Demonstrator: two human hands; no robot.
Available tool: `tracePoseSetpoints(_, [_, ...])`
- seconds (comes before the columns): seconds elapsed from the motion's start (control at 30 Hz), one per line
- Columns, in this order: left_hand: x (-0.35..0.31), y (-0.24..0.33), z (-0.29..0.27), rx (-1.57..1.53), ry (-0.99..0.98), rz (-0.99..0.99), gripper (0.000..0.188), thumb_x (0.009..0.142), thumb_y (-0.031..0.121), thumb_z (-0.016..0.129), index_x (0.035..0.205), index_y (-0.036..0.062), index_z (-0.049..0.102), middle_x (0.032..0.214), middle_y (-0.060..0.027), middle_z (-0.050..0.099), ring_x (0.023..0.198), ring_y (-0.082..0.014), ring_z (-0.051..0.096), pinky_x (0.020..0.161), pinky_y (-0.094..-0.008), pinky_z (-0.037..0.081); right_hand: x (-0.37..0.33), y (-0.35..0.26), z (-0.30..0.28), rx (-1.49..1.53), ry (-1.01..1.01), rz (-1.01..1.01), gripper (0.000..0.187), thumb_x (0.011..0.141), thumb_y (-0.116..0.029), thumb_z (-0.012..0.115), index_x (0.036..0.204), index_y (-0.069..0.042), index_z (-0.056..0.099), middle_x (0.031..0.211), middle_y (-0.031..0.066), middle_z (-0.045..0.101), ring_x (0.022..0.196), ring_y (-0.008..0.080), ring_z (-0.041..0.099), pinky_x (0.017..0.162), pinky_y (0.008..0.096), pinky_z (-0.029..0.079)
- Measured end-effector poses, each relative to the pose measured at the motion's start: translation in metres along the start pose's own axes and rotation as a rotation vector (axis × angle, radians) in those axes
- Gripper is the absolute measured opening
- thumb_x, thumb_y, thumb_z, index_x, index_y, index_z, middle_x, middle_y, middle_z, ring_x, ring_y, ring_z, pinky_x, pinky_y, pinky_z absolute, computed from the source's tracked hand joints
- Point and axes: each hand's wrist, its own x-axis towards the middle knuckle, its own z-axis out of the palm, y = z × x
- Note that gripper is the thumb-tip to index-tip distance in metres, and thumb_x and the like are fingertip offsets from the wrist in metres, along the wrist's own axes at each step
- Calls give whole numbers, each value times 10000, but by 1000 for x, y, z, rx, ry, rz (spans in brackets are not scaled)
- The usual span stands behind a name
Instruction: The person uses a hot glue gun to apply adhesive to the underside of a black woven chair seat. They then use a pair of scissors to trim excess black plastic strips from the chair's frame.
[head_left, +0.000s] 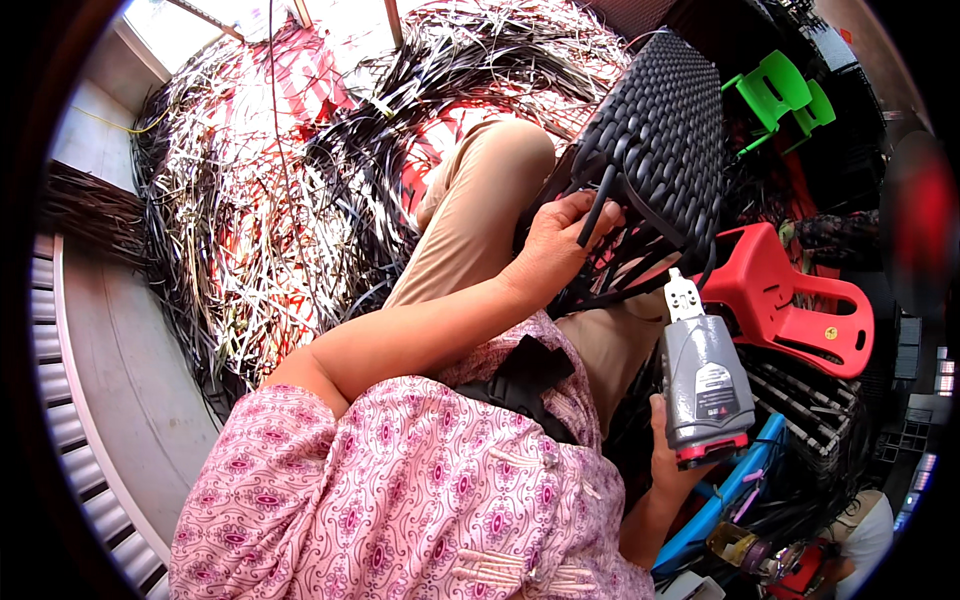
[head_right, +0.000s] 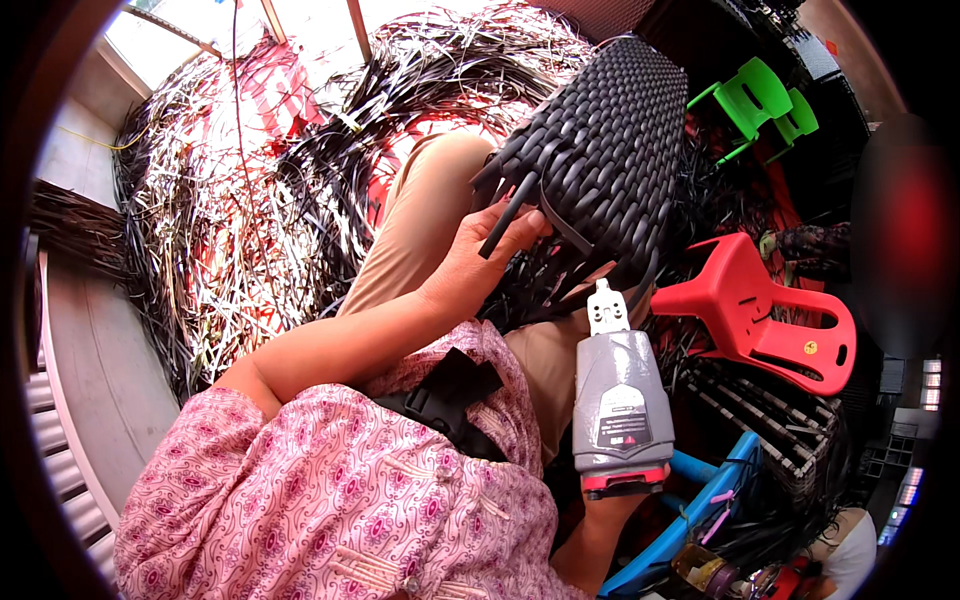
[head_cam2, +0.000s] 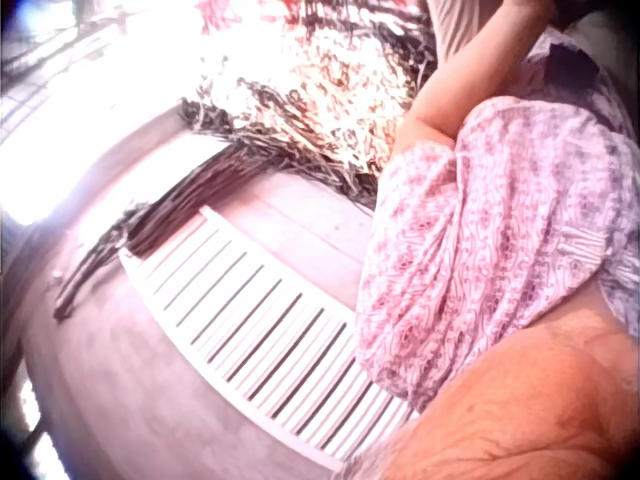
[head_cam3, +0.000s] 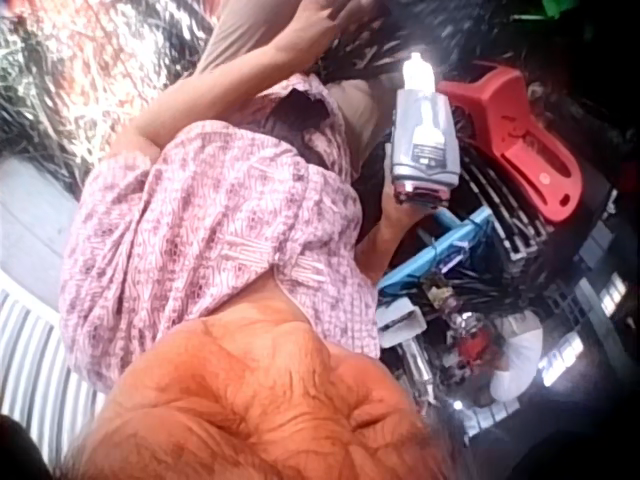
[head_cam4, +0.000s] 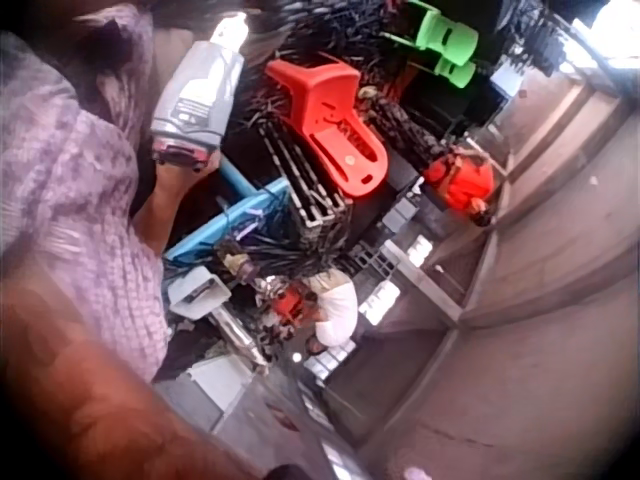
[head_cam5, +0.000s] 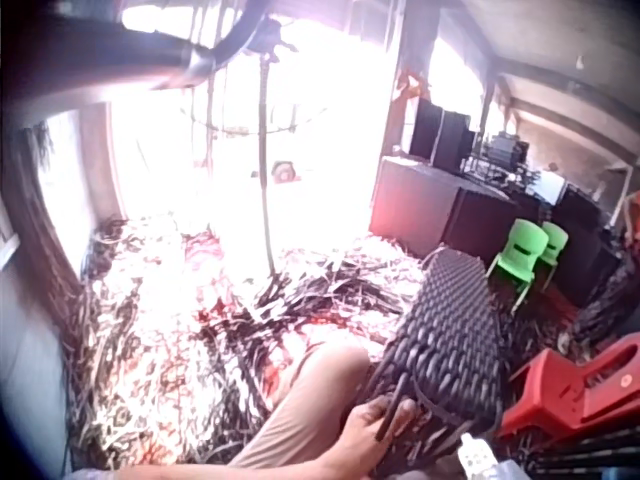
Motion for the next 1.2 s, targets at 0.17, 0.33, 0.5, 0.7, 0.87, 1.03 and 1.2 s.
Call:
tracePoseSetpoints(0.17, [7, -4, -9, 53, -46, -45, 267, 955, 241, 628, 989, -21, 668, 869, -2, 640, 825, -66, 543, 768, -240, 448, 14, 3, 11, -182, -77, -263, 606, 803, -103, 741, 1308, 62, 450, 1189, 190, 586, 988, 271, 623, 835, 368, 526])
tracePoseSetpoints(0.33, [9, -7, -13, -33, -57, 96, 206, 956, 192, 635, 949, -10, 674, 827, 17, 602, 791, -45, 515, 716, -216, 431, 62, -53, 33, -175, -43, -439, 566, 770, -274, 755, 1191, 62, 580, 900, 188, 677, 719, 347, 670, 649, 393, 534])
tracePoseSetpoints(0.5, [12, -1, -15, -51, -70, -64, 170, 927, 126, 660, 845, -23, 646, 740, 36, 555, 704, -22, 483, 633, -198, 420, 66, -54, 43, -302, -100, -424, 552, 806, -271, 723, 1225, 50, 561, 1001, 218, 683, 801, 385, 683, 711, 415, 540])
tracePoseSetpoints(0.7, [14, -4, -14, -180, -70, -39, 144, 939, 102, 639, 858, -17, 655, 781, 31, 588, 730, -27, 510, 658, -205, 440, 75, -58, 55, -398, -104, -486, 605, 865, -353, 655, 1299, 43, 509, 890, 195, 640, 740, 382, 637, 661, 441, 501])
tracePoseSetpoints(0.87, [18, -19, -17, -185, -69, 34, 123, 930, 101, 651, 908, -16, 679, 809, 23, 621, 753, -34, 546, 681, -207, 461, 74, -55, 57, -432, -102, -472, 629, 873, -403, 639, 1301, 40, 512, 900, 197, 639, 761, 381, 640, 675, 442, 503])
tracePoseSetpoints(1.03, [17, -13, -17, -158, -69, -30, 123, 919, 98, 665, 947, -18, 691, 839, 11, 655, 767, -37, 574, 696, -209, 481, 74, -55, 60, -449, -89, -459, 652, 881, -447, 623, 1304, 39, 516, 909, 196, 638, 783, 383, 643, 695, 446, 505])
tracePoseSetpoints(1.2, [17, -17, -18, -167, -53, -27, 121, 921, 99, 658, 951, -13, 693, 839, -1, 668, 746, -32, 577, 673, -208, 487, 72, -56, 61, -448, -114, -421, 658, 863, -426, 646, 1315, 34, 512, 961, 204, 648, 816, 395, 646, 724, 456, 508])
